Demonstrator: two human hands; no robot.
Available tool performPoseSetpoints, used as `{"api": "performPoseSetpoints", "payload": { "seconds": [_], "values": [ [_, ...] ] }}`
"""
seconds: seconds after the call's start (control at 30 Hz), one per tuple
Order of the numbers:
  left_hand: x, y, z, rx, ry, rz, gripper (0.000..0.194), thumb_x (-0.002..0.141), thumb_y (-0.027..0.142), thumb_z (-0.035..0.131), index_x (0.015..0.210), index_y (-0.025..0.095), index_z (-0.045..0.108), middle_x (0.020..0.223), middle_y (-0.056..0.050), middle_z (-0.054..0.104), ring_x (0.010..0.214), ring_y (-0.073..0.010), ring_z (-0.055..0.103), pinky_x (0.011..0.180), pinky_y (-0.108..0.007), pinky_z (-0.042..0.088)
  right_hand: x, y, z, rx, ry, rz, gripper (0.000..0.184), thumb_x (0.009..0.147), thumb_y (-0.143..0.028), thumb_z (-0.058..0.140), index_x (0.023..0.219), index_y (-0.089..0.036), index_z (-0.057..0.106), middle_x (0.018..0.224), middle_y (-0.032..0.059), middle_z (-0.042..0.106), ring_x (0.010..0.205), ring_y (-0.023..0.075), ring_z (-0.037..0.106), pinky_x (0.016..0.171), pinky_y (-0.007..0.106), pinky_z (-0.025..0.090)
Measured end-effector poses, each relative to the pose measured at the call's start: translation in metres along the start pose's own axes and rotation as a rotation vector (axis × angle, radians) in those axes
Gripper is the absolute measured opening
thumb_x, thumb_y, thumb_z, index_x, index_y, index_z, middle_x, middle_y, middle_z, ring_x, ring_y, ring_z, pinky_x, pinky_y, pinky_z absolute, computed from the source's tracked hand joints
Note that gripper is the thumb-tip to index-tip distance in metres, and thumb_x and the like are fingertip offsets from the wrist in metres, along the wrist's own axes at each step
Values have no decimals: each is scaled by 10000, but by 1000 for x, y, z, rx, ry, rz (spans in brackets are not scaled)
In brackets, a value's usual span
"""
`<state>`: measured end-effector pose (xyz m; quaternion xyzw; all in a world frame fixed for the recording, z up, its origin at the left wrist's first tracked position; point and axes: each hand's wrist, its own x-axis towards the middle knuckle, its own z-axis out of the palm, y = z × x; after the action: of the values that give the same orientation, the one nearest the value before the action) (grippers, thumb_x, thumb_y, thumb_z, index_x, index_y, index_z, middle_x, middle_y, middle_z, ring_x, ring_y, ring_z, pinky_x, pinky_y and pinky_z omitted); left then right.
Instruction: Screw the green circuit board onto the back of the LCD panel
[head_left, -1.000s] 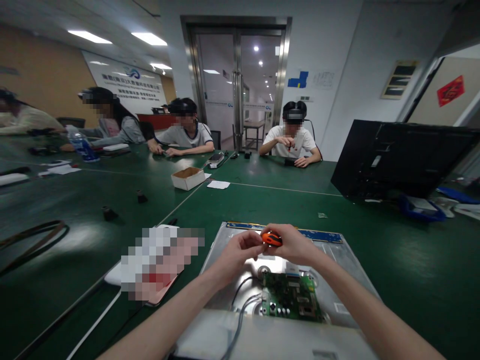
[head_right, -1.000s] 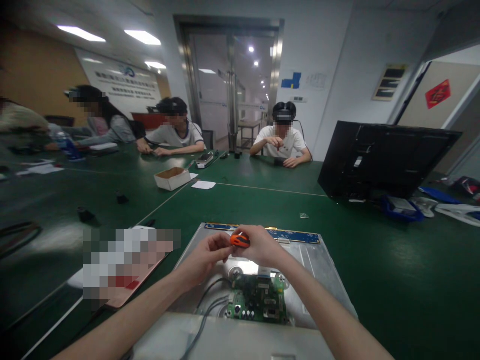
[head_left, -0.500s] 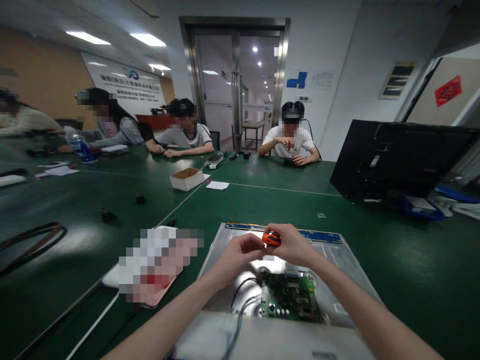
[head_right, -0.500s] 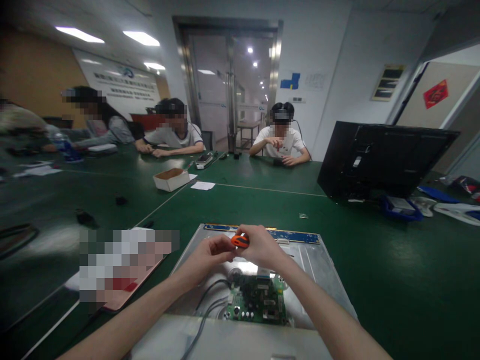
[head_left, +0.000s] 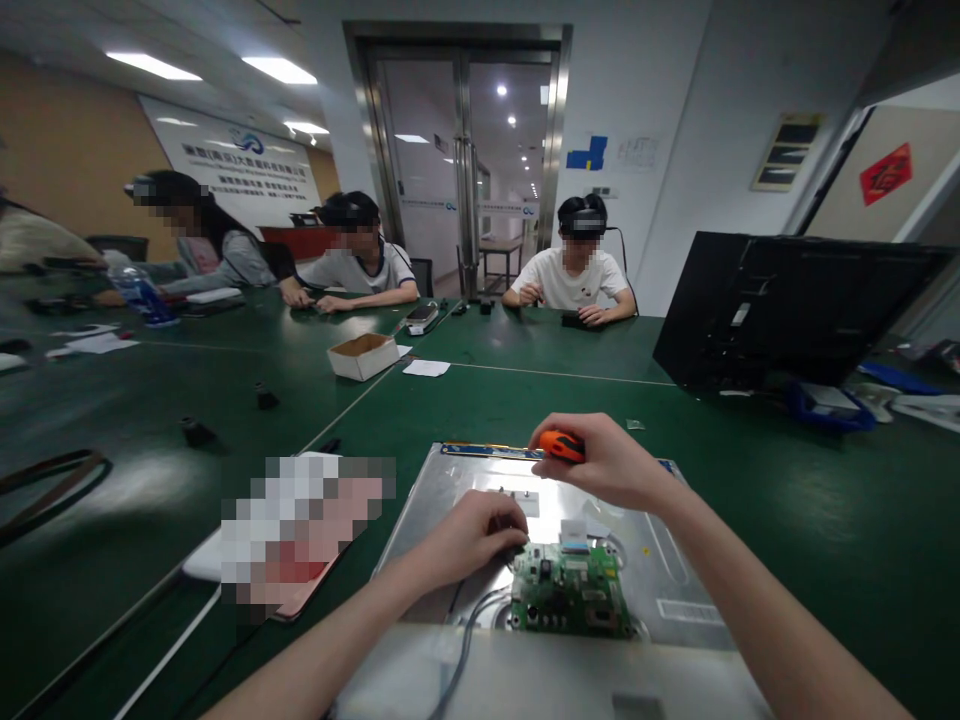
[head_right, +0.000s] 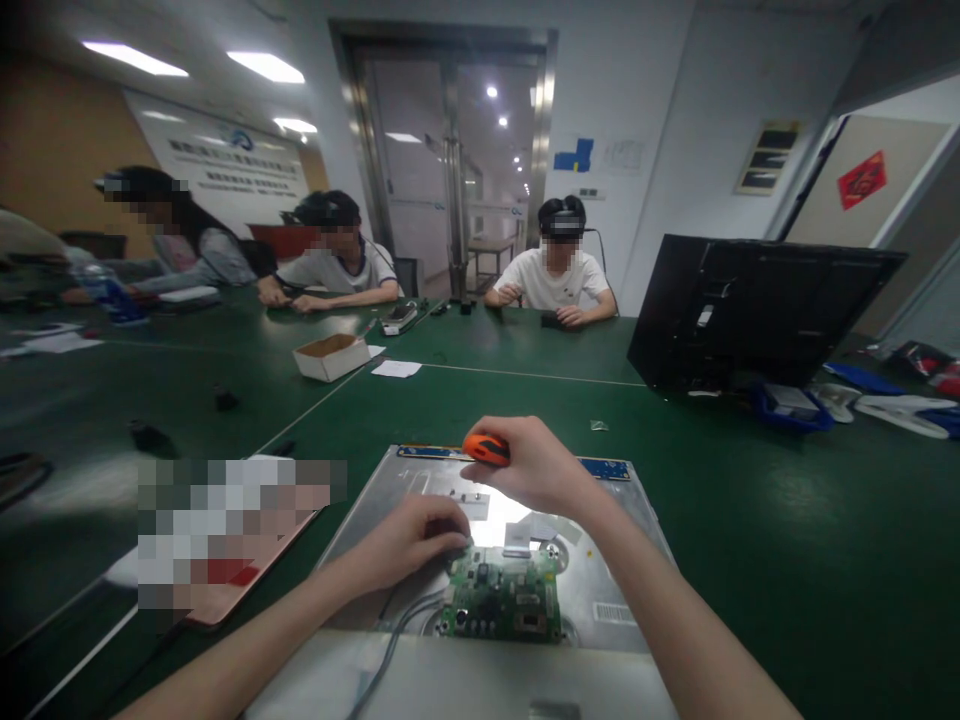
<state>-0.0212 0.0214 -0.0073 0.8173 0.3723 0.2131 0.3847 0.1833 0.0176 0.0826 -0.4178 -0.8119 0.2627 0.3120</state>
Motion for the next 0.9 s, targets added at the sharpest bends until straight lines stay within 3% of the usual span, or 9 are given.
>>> {"api": "performPoseSetpoints", "payload": {
  "seconds": [0.2, 0.53, 0.73, 0.9],
  "values": [
    [0, -2, 3, 67, -23, 38, 44, 808, 150, 646, 783, 157, 682, 716, 8, 615, 665, -135, 535, 639, -232, 389, -7, -9, -7, -45, 2, -104, 125, 811, -269, 672, 883, -168, 655, 743, -20, 611, 636, 103, 503, 599, 219, 398],
    [4, -11, 6, 70, -46, 85, 19, 806, 159, 651, 818, 153, 639, 763, 2, 606, 696, -146, 530, 635, -237, 393, -19, -35, -1, -180, -138, -155, 135, 826, -179, 652, 959, -201, 647, 789, -8, 685, 650, 107, 569, 617, 227, 399],
    [1, -7, 1, 65, -62, 59, 165, 884, 224, 568, 779, 155, 675, 710, -10, 615, 671, -144, 525, 618, -236, 387, -19, -33, -7, -201, -124, -144, 142, 841, -204, 650, 982, -206, 649, 820, -1, 697, 669, 113, 590, 622, 231, 400],
    [1, -6, -2, 8, -72, 23, 102, 816, 184, 609, 784, 164, 704, 685, 4, 626, 658, -136, 538, 619, -226, 402, -18, -29, -9, -200, -100, -138, 130, 852, -234, 647, 975, -195, 653, 793, -3, 676, 636, 105, 556, 600, 229, 385]
  ]
}}
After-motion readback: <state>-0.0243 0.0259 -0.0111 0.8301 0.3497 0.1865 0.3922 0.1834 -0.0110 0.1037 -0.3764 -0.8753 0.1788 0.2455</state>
